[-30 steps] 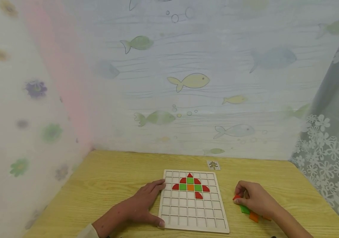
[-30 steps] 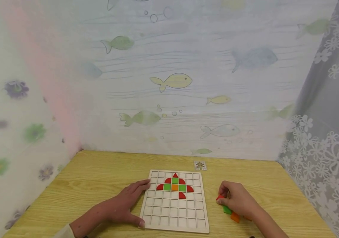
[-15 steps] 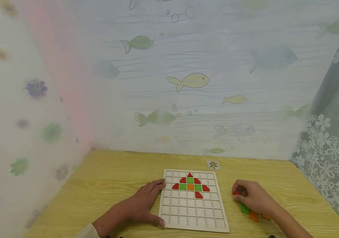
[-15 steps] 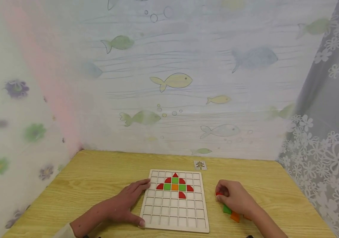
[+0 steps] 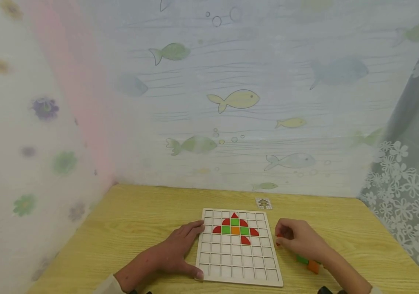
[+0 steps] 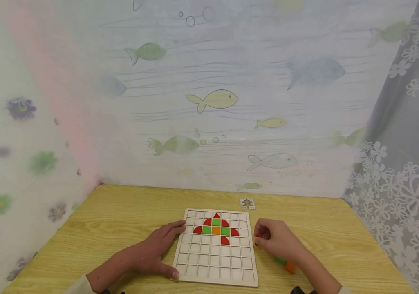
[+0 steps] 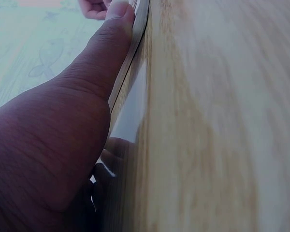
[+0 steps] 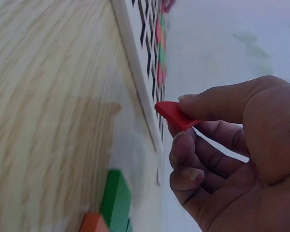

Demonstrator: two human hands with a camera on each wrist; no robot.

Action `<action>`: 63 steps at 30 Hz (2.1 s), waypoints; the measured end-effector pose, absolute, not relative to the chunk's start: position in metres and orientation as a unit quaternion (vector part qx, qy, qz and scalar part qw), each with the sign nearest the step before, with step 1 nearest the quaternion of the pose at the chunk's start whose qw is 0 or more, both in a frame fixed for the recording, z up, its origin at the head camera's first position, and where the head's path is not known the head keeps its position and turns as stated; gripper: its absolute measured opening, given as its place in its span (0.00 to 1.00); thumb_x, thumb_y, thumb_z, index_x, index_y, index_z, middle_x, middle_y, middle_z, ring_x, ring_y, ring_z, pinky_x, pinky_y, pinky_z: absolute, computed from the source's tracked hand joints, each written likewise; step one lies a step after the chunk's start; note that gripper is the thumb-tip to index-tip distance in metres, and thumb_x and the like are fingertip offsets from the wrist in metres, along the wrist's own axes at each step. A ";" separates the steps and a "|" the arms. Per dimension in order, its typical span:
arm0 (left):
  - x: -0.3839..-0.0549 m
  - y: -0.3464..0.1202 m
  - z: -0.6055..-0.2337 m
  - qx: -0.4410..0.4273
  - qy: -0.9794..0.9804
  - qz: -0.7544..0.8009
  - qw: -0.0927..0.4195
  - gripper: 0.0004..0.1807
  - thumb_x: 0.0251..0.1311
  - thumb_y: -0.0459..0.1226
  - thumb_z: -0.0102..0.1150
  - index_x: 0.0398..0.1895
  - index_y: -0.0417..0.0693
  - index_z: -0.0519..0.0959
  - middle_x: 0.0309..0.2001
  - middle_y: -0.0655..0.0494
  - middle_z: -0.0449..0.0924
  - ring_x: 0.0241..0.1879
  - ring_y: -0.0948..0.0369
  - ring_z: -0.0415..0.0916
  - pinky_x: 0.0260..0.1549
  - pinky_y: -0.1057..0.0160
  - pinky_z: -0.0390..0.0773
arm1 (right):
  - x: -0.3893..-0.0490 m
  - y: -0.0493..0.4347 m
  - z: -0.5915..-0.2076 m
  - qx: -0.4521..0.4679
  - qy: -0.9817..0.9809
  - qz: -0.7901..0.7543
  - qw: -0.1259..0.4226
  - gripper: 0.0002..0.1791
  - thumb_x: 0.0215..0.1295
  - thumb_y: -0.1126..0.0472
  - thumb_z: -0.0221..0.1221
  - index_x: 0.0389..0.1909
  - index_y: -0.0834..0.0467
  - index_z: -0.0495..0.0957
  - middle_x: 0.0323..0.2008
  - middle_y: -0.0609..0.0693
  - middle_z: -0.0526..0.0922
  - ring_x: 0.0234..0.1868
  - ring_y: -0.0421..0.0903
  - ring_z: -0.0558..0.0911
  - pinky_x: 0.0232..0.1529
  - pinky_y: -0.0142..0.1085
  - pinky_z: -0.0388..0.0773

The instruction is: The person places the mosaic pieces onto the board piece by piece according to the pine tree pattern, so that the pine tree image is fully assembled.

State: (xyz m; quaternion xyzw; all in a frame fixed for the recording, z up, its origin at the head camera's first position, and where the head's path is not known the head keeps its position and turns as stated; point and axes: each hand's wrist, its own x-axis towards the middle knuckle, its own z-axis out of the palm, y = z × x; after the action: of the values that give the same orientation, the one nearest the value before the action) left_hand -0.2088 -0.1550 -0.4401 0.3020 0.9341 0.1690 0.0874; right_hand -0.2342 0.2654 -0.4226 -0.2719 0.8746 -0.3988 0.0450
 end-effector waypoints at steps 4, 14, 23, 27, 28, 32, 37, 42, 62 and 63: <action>-0.209 -0.155 -0.440 0.301 0.934 0.172 0.089 0.72 0.46 0.81 0.64 0.87 0.54 0.49 0.86 0.57 0.43 0.83 0.51 0.48 0.76 0.38 0.59 | -0.238 0.255 -0.421 -0.279 0.867 -0.410 0.050 0.06 0.70 0.66 0.68 0.36 0.56 0.79 0.31 0.45 0.82 0.30 0.38 0.79 0.31 0.34 0.78; -0.208 -0.155 -0.440 0.300 0.934 0.175 0.089 0.71 0.46 0.80 0.64 0.87 0.54 0.49 0.86 0.57 0.43 0.83 0.51 0.48 0.76 0.37 0.59 | -0.247 0.234 -0.423 -0.314 0.855 -0.410 0.052 0.04 0.71 0.67 0.67 0.38 0.57 0.82 0.33 0.45 0.83 0.30 0.38 0.77 0.32 0.32 0.77; -0.209 -0.156 -0.441 0.302 0.932 0.180 0.086 0.71 0.47 0.79 0.65 0.87 0.54 0.50 0.86 0.57 0.44 0.83 0.51 0.48 0.76 0.37 0.59 | -0.252 0.210 -0.421 -0.331 0.845 -0.417 0.057 0.03 0.71 0.68 0.67 0.38 0.59 0.83 0.35 0.46 0.86 0.33 0.38 0.80 0.35 0.33 0.80; -0.209 -0.156 -0.442 0.300 0.933 0.181 0.088 0.71 0.46 0.80 0.65 0.87 0.55 0.49 0.86 0.58 0.43 0.83 0.51 0.48 0.76 0.37 0.59 | -0.254 0.200 -0.421 -0.335 0.844 -0.415 0.053 0.03 0.70 0.67 0.68 0.38 0.57 0.83 0.35 0.45 0.86 0.33 0.38 0.81 0.36 0.33 0.81; -0.209 -0.156 -0.442 0.299 0.933 0.181 0.088 0.71 0.46 0.80 0.65 0.87 0.55 0.49 0.86 0.58 0.43 0.83 0.51 0.48 0.76 0.37 0.59 | -0.255 0.197 -0.421 -0.335 0.845 -0.413 0.052 0.03 0.70 0.67 0.68 0.38 0.57 0.83 0.35 0.45 0.86 0.34 0.38 0.81 0.37 0.33 0.81; -0.209 -0.156 -0.441 0.299 0.932 0.182 0.090 0.72 0.46 0.80 0.65 0.87 0.55 0.49 0.86 0.58 0.43 0.83 0.51 0.48 0.76 0.37 0.59 | -0.258 0.183 -0.421 -0.338 0.846 -0.409 0.053 0.03 0.70 0.67 0.68 0.38 0.57 0.84 0.34 0.43 0.86 0.33 0.37 0.81 0.37 0.32 0.81; -0.209 -0.156 -0.440 0.298 0.932 0.182 0.092 0.72 0.46 0.80 0.65 0.87 0.54 0.49 0.86 0.57 0.43 0.83 0.50 0.48 0.76 0.37 0.58 | -0.259 0.167 -0.420 -0.349 0.840 -0.411 0.055 0.03 0.70 0.67 0.68 0.38 0.57 0.84 0.33 0.43 0.86 0.33 0.37 0.81 0.36 0.33 0.80; -0.209 -0.156 -0.440 0.300 0.932 0.184 0.089 0.71 0.46 0.80 0.64 0.87 0.55 0.49 0.86 0.58 0.43 0.83 0.50 0.48 0.75 0.36 0.59 | -0.258 0.154 -0.419 -0.356 0.832 -0.421 0.060 0.03 0.71 0.68 0.67 0.38 0.57 0.84 0.32 0.44 0.85 0.31 0.38 0.80 0.34 0.33 0.79; -0.209 -0.156 -0.439 0.306 0.930 0.185 0.085 0.70 0.49 0.77 0.67 0.87 0.52 0.50 0.86 0.56 0.44 0.83 0.50 0.49 0.75 0.37 0.59 | -0.261 0.143 -0.436 -0.358 0.838 -0.409 0.057 0.05 0.70 0.65 0.69 0.36 0.53 0.84 0.31 0.40 0.83 0.29 0.37 0.79 0.33 0.32 0.78; -0.209 -0.156 -0.438 0.305 0.930 0.184 0.086 0.70 0.49 0.78 0.67 0.87 0.52 0.50 0.86 0.56 0.44 0.83 0.50 0.49 0.75 0.37 0.59 | -0.261 0.143 -0.435 -0.359 0.836 -0.410 0.057 0.05 0.70 0.65 0.69 0.36 0.53 0.84 0.30 0.40 0.84 0.29 0.37 0.79 0.33 0.32 0.78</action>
State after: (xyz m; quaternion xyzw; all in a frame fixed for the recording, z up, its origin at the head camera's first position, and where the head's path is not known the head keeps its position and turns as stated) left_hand -0.2085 -0.1559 -0.4384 0.3048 0.9305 0.1844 0.0857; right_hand -0.2609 0.1430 -0.4355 -0.3592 0.8365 -0.4100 0.0568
